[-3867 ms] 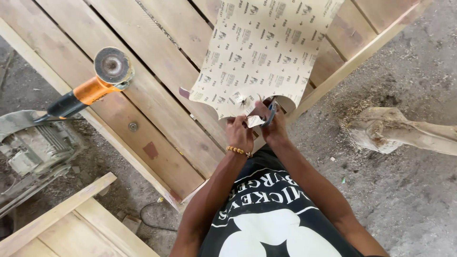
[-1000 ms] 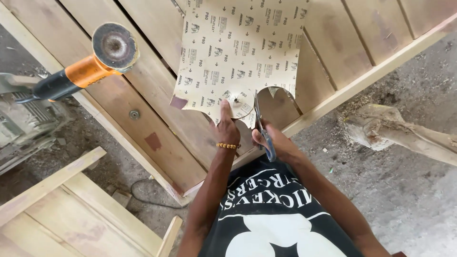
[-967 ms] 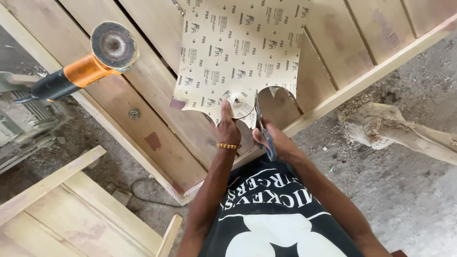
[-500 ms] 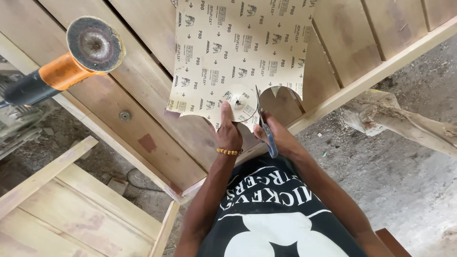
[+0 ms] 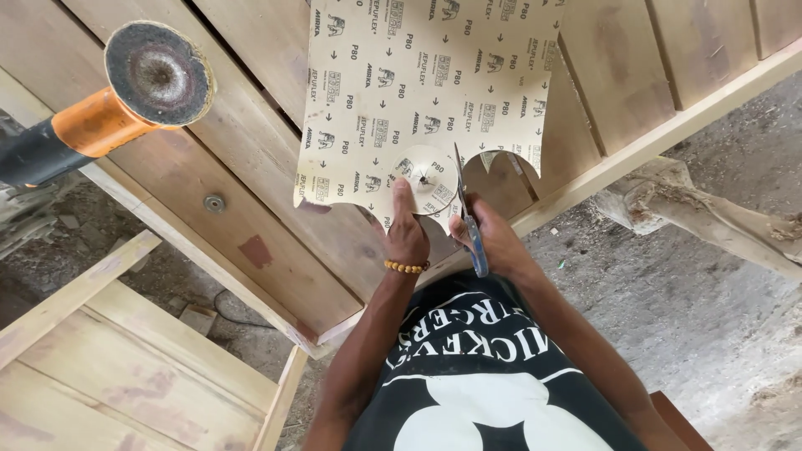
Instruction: Cutting circular discs out of a sheet of sandpaper using scissors.
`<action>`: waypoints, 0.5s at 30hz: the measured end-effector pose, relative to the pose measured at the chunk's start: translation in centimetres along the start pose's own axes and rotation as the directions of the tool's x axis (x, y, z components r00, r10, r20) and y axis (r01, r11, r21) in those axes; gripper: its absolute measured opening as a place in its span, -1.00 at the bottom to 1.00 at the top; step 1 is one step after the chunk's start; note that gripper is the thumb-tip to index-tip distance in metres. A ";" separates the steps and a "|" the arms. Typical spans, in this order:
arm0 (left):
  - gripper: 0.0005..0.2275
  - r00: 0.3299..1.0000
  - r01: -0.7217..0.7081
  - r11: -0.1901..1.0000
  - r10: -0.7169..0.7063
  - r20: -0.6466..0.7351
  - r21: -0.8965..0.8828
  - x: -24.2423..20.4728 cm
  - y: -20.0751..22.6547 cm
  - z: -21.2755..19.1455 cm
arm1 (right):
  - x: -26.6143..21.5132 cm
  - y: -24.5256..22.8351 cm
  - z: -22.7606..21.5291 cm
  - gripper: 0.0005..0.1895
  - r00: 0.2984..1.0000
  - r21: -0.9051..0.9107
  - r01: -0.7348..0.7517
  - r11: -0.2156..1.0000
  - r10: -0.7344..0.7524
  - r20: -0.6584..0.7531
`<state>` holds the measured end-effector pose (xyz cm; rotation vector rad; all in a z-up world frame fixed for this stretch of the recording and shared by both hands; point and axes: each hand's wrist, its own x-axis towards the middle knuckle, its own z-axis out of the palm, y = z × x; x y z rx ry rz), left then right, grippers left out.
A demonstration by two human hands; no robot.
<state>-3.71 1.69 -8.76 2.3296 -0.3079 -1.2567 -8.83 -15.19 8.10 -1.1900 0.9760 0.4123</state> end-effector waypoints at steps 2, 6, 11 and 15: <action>-0.38 1.000 0.005 1.000 -0.005 -0.009 0.014 0.2 -0.6 0.4 | 0.5 2.2 -0.1 -0.45 1.000 -0.003 -0.011 1.000 0.011 -0.016; -0.38 1.000 0.017 1.000 -0.017 -0.022 0.008 -1.3 1.1 -1.7 | 0.1 2.6 0.4 -0.41 0.992 -0.054 -0.073 0.996 0.067 -0.102; -0.36 0.999 0.016 1.000 -0.015 -0.045 0.005 -2.8 4.6 -5.3 | 0.3 3.1 1.4 -0.51 0.991 0.014 -0.042 0.999 0.043 -0.124; -0.31 0.998 0.028 0.997 -0.024 -0.054 0.066 -2.8 4.6 -5.4 | -0.1 2.5 2.2 -0.55 0.988 0.120 -0.007 0.993 0.026 -0.155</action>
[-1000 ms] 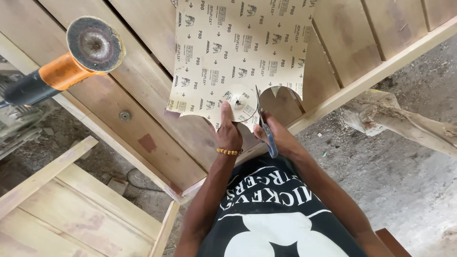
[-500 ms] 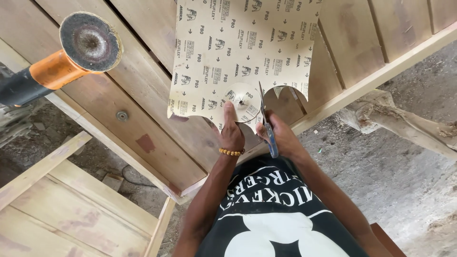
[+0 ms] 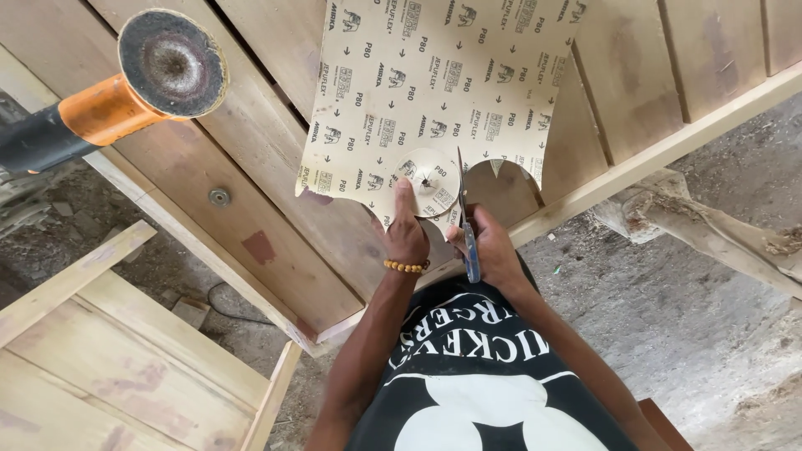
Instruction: Cutting circular discs out of a sheet of sandpaper using scissors.
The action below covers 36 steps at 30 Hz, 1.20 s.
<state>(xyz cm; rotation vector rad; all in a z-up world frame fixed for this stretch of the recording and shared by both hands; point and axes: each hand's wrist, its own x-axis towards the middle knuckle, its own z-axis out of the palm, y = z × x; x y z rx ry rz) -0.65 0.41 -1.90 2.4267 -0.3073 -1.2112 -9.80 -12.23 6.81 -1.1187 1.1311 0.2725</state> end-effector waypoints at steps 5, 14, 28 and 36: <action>-0.32 1.000 -0.014 1.000 0.014 -0.004 -0.028 0.1 -0.5 0.1 | -0.5 -1.7 0.5 -0.58 1.000 0.054 0.020 0.998 -0.020 -0.002; -0.38 0.998 -0.055 0.998 0.055 0.019 -0.028 0.2 -1.0 -0.6 | 1.4 -0.8 -1.2 -0.53 0.998 -0.001 0.060 0.998 -0.060 0.035; -0.45 0.997 -0.072 0.995 0.070 -0.035 -0.071 0.7 -2.2 -0.4 | 0.9 -2.0 -2.3 -0.53 0.998 -0.018 0.042 0.999 -0.041 0.056; -0.52 0.952 -0.229 0.973 0.225 -0.207 0.006 0.9 -4.2 1.1 | 1.2 -2.3 -3.3 -0.39 0.994 -0.072 0.085 0.994 -0.080 0.076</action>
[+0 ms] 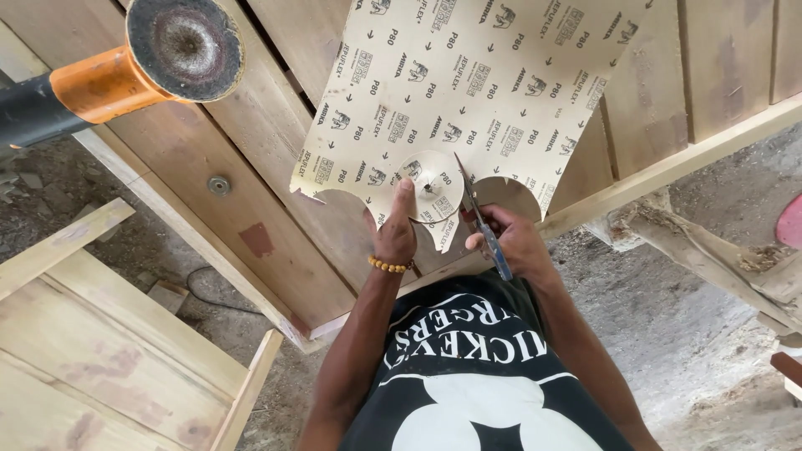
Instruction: Cutting circular discs out of a sheet of sandpaper using scissors.
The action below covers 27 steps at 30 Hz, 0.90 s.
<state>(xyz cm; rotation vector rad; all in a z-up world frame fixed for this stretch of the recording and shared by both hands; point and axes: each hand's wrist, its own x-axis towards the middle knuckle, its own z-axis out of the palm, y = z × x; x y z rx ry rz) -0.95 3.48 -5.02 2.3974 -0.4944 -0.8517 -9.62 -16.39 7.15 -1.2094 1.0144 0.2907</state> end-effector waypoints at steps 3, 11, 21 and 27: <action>-0.51 0.997 -0.057 0.998 0.056 -0.046 -0.008 -0.1 -1.6 0.8 | -0.1 -1.4 -0.2 -0.37 0.999 -0.029 -0.040 0.999 0.040 0.006; -0.56 0.972 0.155 0.755 -0.233 -0.039 -0.637 2.3 4.9 -6.0 | 2.0 -0.4 -1.1 -0.31 0.997 -0.064 0.072 0.995 -0.069 0.046; -0.69 0.904 0.257 0.503 -0.426 0.022 -0.825 2.2 11.3 -11.2 | 0.6 -3.8 -2.9 -0.18 0.917 0.010 0.386 0.923 -0.385 0.104; -0.66 0.893 -0.176 0.976 0.214 -0.396 0.130 3.0 6.4 -3.2 | -0.7 -5.6 -4.2 -0.15 0.860 0.042 0.492 0.870 -0.492 0.132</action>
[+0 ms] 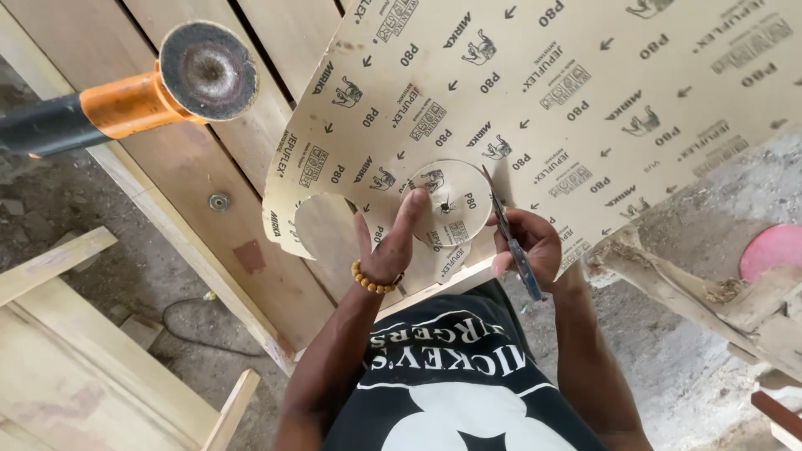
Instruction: Cutting circular discs out of a sheet of sandpaper using scissors.
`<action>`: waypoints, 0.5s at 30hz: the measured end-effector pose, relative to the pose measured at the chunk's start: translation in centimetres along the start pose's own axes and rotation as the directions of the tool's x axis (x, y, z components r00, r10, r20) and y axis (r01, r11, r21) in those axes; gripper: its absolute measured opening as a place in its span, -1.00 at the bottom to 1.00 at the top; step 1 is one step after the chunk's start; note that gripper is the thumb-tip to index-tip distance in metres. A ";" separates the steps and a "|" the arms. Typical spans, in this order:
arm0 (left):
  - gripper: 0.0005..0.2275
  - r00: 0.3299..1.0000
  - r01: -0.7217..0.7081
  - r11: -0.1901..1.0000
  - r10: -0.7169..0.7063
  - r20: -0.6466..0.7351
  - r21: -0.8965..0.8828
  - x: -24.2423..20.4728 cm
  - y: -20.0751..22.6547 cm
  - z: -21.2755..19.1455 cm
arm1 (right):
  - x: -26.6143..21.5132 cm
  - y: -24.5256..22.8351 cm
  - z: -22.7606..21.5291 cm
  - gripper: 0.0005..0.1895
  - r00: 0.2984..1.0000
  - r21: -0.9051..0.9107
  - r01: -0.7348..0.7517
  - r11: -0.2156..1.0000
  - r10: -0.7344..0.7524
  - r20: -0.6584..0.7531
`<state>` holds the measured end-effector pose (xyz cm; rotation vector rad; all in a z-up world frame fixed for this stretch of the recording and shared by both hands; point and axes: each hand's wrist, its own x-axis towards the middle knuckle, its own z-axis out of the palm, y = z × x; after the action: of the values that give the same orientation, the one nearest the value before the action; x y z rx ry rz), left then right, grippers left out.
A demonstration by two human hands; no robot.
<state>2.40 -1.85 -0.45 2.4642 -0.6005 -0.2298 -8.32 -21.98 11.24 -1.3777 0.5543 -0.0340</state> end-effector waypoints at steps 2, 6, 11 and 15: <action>-0.63 0.949 -0.185 0.958 0.231 -0.213 0.217 1.6 -1.0 0.3 | -0.6 2.1 -1.3 -0.13 1.000 0.005 0.021 1.000 -0.022 0.011; -0.76 0.979 0.169 0.362 -0.172 0.112 -0.917 6.5 5.4 -9.9 | -0.9 6.9 -3.7 0.02 0.987 0.014 0.156 0.988 -0.156 -0.050; -0.61 0.792 -0.474 0.878 0.456 -0.405 0.062 4.4 1.2 -4.5 | 1.5 9.5 -6.8 -0.44 0.994 0.355 -0.097 0.930 0.070 0.088; -0.73 0.988 -0.150 0.366 0.077 -0.131 -0.918 7.9 7.7 -13.2 | 2.2 7.4 -5.5 -0.03 0.983 0.108 0.182 0.977 -0.184 0.007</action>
<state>10.37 -4.50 14.58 1.2736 -0.4159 -0.3174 -10.71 -26.20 3.09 -1.3194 0.4042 -0.1989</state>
